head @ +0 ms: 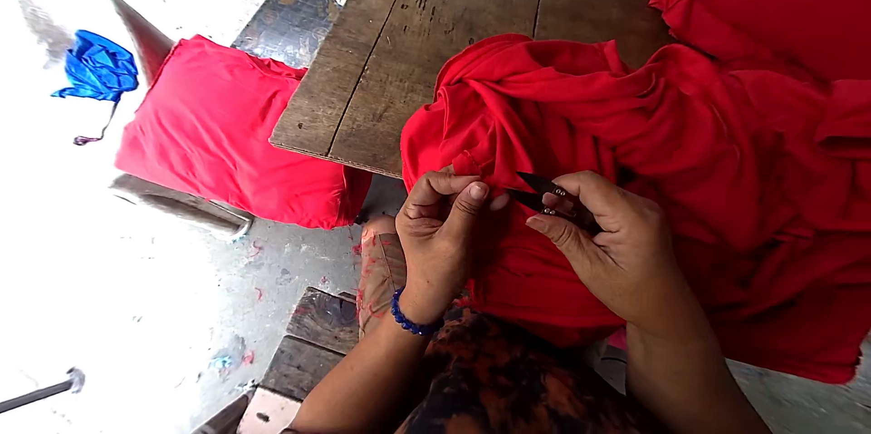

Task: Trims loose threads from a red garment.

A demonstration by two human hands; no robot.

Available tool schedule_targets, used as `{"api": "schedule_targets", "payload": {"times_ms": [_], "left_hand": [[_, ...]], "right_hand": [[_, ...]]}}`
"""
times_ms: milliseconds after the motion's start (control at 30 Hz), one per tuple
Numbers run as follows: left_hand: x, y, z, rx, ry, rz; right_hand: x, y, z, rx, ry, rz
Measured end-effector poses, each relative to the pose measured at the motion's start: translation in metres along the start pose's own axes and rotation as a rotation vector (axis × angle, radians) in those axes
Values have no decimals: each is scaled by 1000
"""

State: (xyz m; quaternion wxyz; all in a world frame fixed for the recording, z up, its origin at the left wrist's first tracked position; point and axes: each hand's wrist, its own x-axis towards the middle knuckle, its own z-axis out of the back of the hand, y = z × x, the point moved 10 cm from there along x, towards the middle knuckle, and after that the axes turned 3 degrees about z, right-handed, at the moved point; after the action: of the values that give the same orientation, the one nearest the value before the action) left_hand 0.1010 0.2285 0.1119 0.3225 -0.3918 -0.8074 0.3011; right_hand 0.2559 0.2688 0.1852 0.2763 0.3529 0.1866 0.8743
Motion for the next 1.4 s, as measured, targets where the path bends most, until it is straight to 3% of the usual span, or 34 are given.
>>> {"api": "schedule_targets", "payload": {"times_ms": [233,500,633,767,900,1100,1200,1400], "left_hand": [[-5,-6,-3,47,82,-155],[-13,-7,-13,162,131,-255],[-12,2,-9,41,83,-127],[-8,5,-5,-145,5,17],[-8,7,-5,-230,-5,82],[-10,12,-7,-132,61,154],[-8,9,-9,-167,88,197],[-2,-3,-9,-100,138,119]], "right_hand": [[-1,16,-4,-275,-17,81],[1,24,-9,-396,-77,119],[0,14,-7,-389,-77,57],[-5,-2,-1,-175,-81,-47],[-6,-3,2,-64,-79,-34],[-6,-7,10,11,-125,-46],[-10,-7,11,-131,-92,-72],[-19,-7,9,-178,-122,-46]]}}
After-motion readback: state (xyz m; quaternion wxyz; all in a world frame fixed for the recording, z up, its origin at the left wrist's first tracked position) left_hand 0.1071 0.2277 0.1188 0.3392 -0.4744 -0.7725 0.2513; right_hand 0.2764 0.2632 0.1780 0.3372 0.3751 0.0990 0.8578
